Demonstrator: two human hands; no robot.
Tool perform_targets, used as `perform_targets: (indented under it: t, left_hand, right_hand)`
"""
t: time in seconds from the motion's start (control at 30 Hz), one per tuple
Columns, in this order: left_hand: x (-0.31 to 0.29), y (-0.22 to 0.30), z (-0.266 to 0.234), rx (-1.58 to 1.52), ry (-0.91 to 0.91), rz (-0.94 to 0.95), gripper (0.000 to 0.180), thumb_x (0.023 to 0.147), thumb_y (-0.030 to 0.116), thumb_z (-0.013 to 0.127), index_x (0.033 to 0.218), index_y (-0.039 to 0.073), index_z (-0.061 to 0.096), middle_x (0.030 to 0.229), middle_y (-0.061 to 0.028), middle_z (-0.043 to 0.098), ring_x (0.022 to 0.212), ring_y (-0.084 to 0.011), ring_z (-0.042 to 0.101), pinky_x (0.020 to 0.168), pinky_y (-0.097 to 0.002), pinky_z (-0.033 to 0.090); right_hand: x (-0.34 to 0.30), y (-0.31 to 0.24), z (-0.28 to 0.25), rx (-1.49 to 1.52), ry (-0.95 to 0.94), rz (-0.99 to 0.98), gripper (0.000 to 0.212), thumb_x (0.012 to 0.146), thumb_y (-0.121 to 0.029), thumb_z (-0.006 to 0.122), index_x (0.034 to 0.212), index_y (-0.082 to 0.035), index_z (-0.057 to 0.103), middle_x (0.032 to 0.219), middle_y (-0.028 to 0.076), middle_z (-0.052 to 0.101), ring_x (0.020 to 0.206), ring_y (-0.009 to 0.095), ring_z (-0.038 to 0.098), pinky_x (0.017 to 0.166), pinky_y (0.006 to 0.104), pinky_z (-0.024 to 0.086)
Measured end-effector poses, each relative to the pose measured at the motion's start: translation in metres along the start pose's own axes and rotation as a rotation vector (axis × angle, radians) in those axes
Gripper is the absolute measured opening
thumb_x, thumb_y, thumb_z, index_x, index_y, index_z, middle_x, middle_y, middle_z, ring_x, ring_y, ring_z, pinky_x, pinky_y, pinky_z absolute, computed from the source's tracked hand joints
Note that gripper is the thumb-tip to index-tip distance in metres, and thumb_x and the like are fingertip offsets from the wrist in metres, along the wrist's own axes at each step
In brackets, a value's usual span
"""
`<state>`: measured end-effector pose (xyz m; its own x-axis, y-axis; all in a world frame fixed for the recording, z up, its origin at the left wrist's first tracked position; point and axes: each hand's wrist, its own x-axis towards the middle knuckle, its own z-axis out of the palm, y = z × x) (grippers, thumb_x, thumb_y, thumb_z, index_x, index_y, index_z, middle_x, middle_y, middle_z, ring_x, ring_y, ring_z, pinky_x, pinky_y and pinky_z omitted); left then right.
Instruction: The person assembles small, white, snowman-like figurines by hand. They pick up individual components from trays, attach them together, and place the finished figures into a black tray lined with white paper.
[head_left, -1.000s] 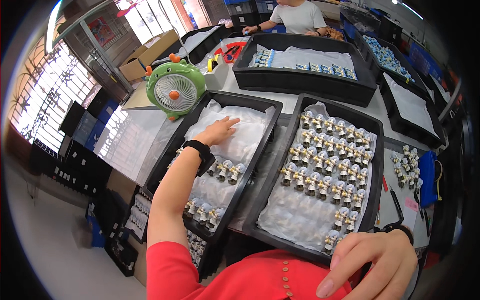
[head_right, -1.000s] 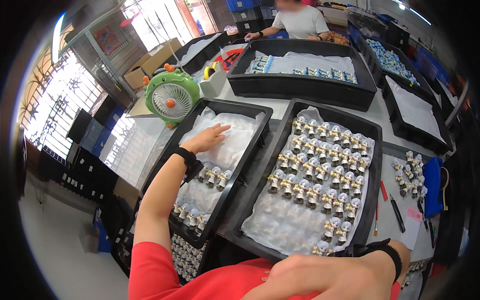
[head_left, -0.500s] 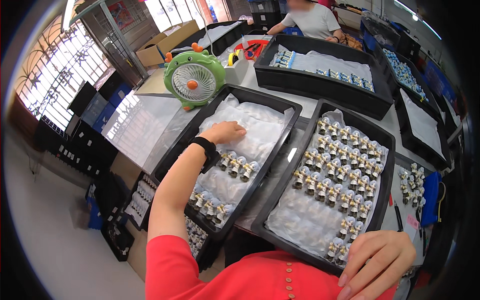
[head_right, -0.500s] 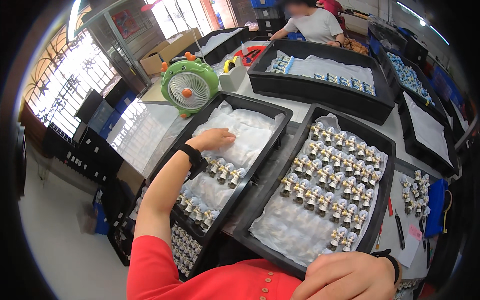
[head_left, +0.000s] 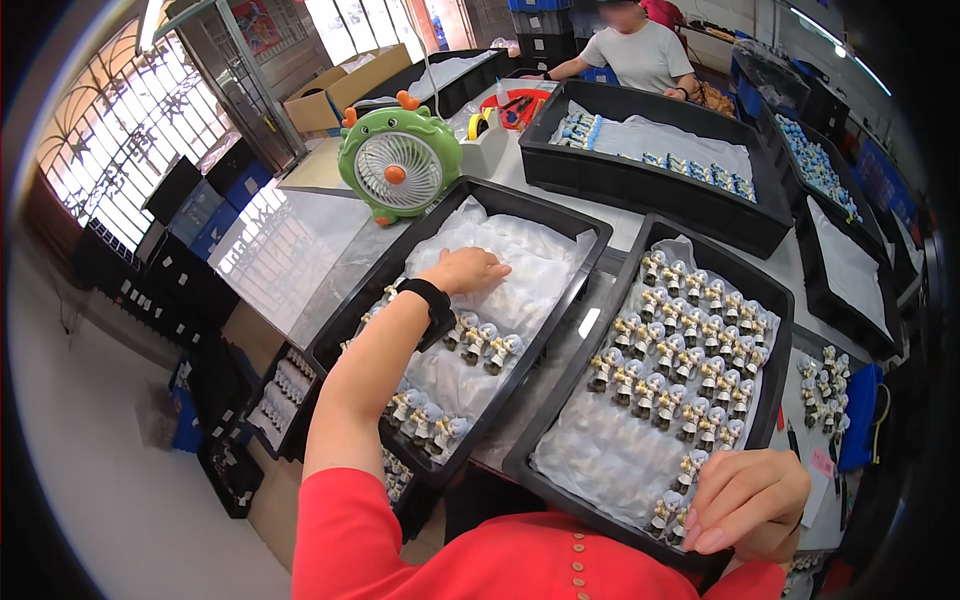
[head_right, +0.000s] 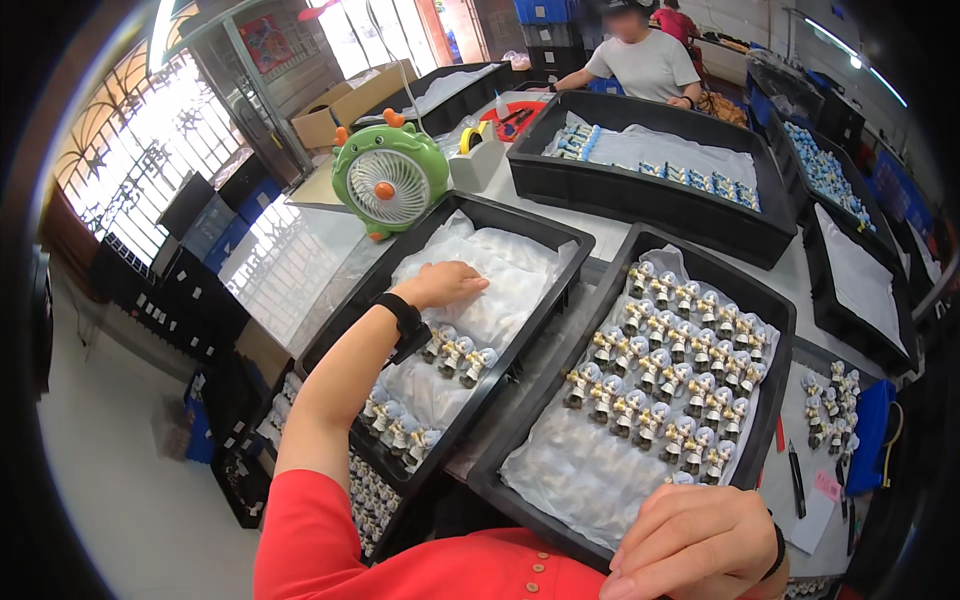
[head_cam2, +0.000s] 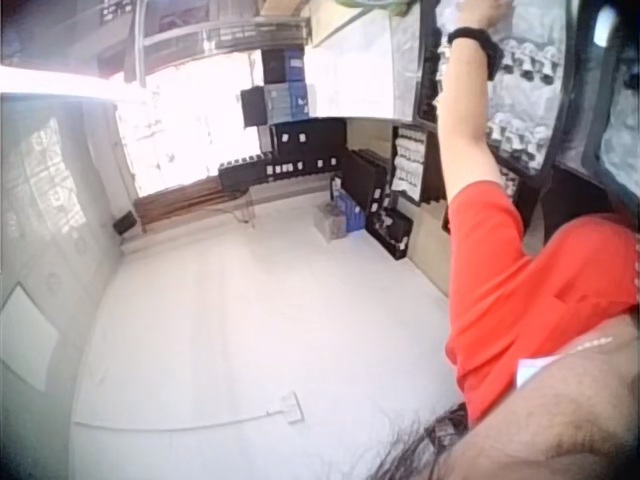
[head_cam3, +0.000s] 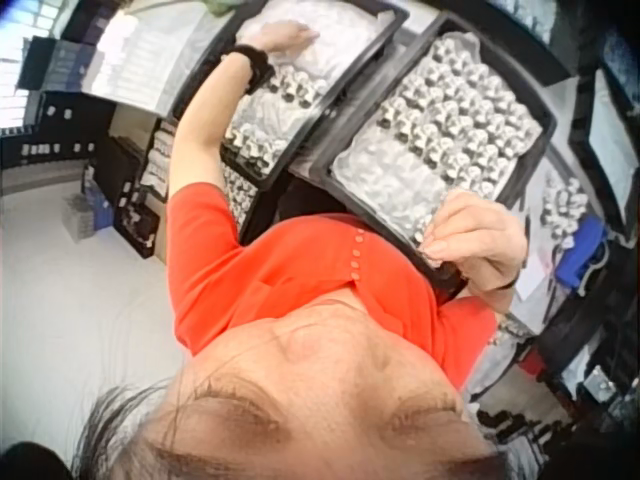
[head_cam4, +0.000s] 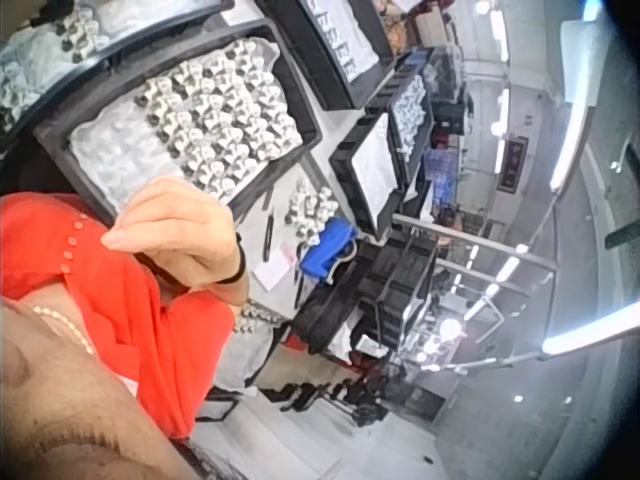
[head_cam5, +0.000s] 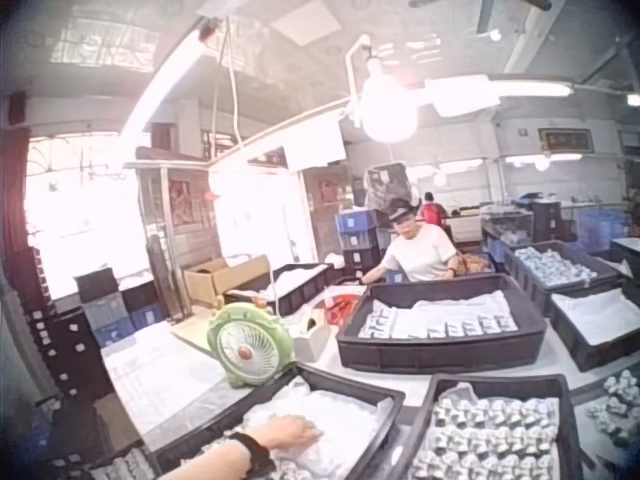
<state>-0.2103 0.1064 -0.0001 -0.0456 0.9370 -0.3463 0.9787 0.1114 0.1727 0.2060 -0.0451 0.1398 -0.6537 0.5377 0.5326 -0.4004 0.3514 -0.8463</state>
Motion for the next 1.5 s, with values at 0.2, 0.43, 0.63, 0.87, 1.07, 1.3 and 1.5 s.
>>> perform_targets:
  t: [0.2,0.43,0.63,0.87,1.07,1.3,1.5]
  left_hand:
    - [0.004,-0.003,0.006,-0.025,0.081,0.01,0.054,0.09,0.057,0.043,0.132,0.025,0.051,0.132,-0.0113,0.051,0.125,-0.0306,0.046,0.101,-0.0568,0.031]
    - [0.009,0.011,-0.002,0.02,0.025,-0.034,0.059,0.09,0.056,0.047,0.137,0.022,0.044,0.138,-0.0143,0.044,0.125,-0.0342,0.046,0.101,-0.0502,0.035]
    - [0.011,0.007,0.005,0.007,0.014,-0.012,0.063,0.089,0.054,0.05,0.14,0.018,0.04,0.139,-0.0183,0.042,0.125,-0.0368,0.044,0.102,-0.0464,0.037]
    - [0.02,0.008,0.007,-0.012,0.025,0.01,0.062,0.087,0.054,0.049,0.139,0.02,0.041,0.138,-0.0189,0.042,0.124,-0.0377,0.045,0.1,-0.0526,0.037]
    - [0.009,0.008,-0.005,0.006,0.156,0.076,0.059,0.088,0.05,0.054,0.136,0.017,0.045,0.138,-0.0208,0.042,0.123,-0.039,0.045,0.101,-0.0494,0.037]
    - [-0.085,0.034,-0.062,-0.163,0.481,0.501,0.043,0.091,0.03,0.058,0.127,0.008,0.052,0.132,-0.0206,0.05,0.117,-0.0363,0.051,0.099,-0.0398,0.041]
    - [-0.207,0.055,-0.092,-0.365,0.538,0.554,0.031,0.089,0.013,0.061,0.119,0.004,0.061,0.115,-0.012,0.065,0.102,-0.0219,0.062,0.088,-0.0303,0.047]
  right_hand:
    - [-0.009,0.025,-0.017,0.04,-0.03,0.042,0.005,0.078,0.0,0.068,0.082,0.0,0.071,0.075,0.011,0.069,0.066,0.023,0.064,0.06,0.0302,0.046]
    - [-0.01,0.042,-0.029,0.082,-0.063,0.12,0.017,0.078,0.007,0.062,0.093,0.002,0.07,0.083,0.013,0.07,0.077,0.024,0.065,0.07,0.0326,0.049]
    - [-0.007,0.059,-0.03,0.147,-0.007,0.246,0.019,0.08,0.007,0.06,0.096,0.002,0.069,0.085,0.014,0.069,0.081,0.022,0.066,0.074,0.0304,0.05]
    - [-0.012,0.083,-0.037,0.186,0.093,0.446,0.019,0.085,0.003,0.059,0.102,0.003,0.067,0.091,0.012,0.068,0.086,0.018,0.064,0.079,0.0291,0.049]
    - [-0.011,0.092,-0.042,0.162,0.101,0.497,0.021,0.087,-0.001,0.059,0.107,0.002,0.065,0.093,0.009,0.067,0.088,0.015,0.064,0.081,0.0276,0.049]
    - [-0.014,0.102,-0.047,0.027,0.174,0.529,0.019,0.087,-0.002,0.057,0.103,0.001,0.065,0.088,0.007,0.067,0.083,0.012,0.062,0.074,0.0236,0.047]
    - [-0.018,0.108,-0.044,0.015,0.168,0.474,0.018,0.086,-0.006,0.059,0.102,0.001,0.064,0.084,0.006,0.064,0.079,0.012,0.06,0.074,0.0252,0.046]
